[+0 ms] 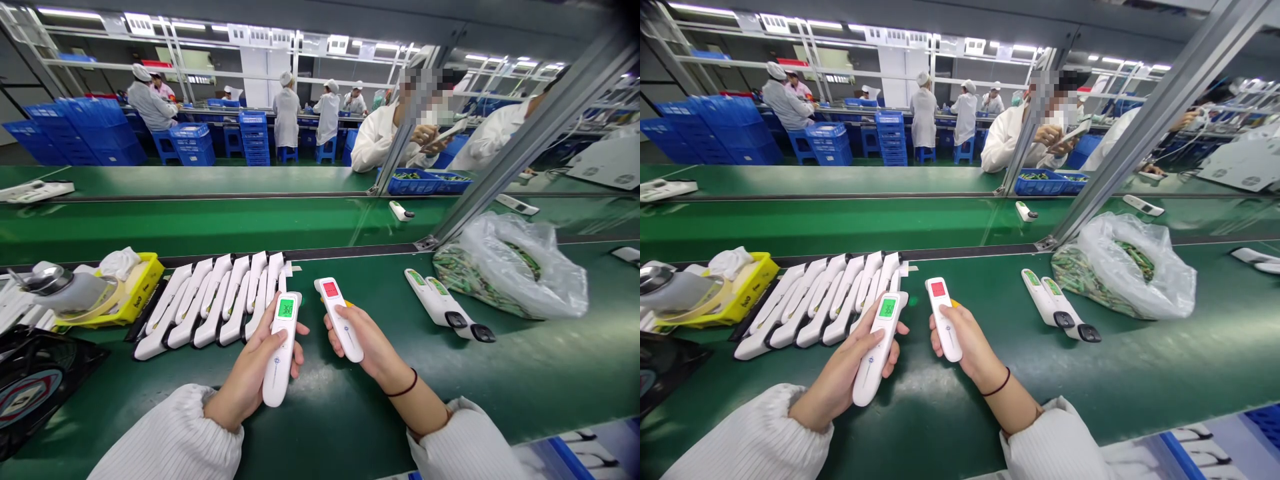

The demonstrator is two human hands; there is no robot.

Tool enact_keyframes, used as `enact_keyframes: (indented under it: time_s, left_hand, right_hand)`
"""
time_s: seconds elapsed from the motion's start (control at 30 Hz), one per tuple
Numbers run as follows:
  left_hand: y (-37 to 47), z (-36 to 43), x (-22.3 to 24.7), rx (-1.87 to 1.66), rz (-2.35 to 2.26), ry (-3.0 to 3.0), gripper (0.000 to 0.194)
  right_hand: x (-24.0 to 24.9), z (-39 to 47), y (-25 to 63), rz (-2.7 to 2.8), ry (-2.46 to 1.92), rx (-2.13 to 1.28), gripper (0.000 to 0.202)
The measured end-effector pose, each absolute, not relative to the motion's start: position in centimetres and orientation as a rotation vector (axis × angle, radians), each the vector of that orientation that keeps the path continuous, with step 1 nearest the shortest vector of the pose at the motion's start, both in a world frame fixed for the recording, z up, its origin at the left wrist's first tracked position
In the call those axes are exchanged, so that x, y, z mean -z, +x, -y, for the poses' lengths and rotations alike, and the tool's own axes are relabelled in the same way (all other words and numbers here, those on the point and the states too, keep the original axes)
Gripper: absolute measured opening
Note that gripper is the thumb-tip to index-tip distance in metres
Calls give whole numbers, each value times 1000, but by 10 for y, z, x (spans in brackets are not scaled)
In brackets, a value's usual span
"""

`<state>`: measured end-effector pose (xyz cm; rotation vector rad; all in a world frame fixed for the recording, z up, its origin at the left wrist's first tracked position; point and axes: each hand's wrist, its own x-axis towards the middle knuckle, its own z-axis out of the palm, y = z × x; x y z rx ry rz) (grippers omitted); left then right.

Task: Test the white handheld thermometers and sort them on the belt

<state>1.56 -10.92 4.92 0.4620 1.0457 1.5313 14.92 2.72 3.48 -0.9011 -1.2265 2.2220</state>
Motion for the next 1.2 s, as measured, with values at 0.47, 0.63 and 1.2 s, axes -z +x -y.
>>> enact_keyframes:
  time_s: [0.47,0.63,1.2]
  left_hand:
    - [21,115,-50,-1550,-978,839,83]
    - [21,116,-52,-1515,-941,833,80]
    - [21,114,-40,-1654,-781,811,75]
  right_hand:
    - [-37,-21,148,1259,-779,-2120,38]
    - [-38,-21,149,1326,-790,-2139,31]
    - [-35,-18,148,1450,-502,-2072,27]
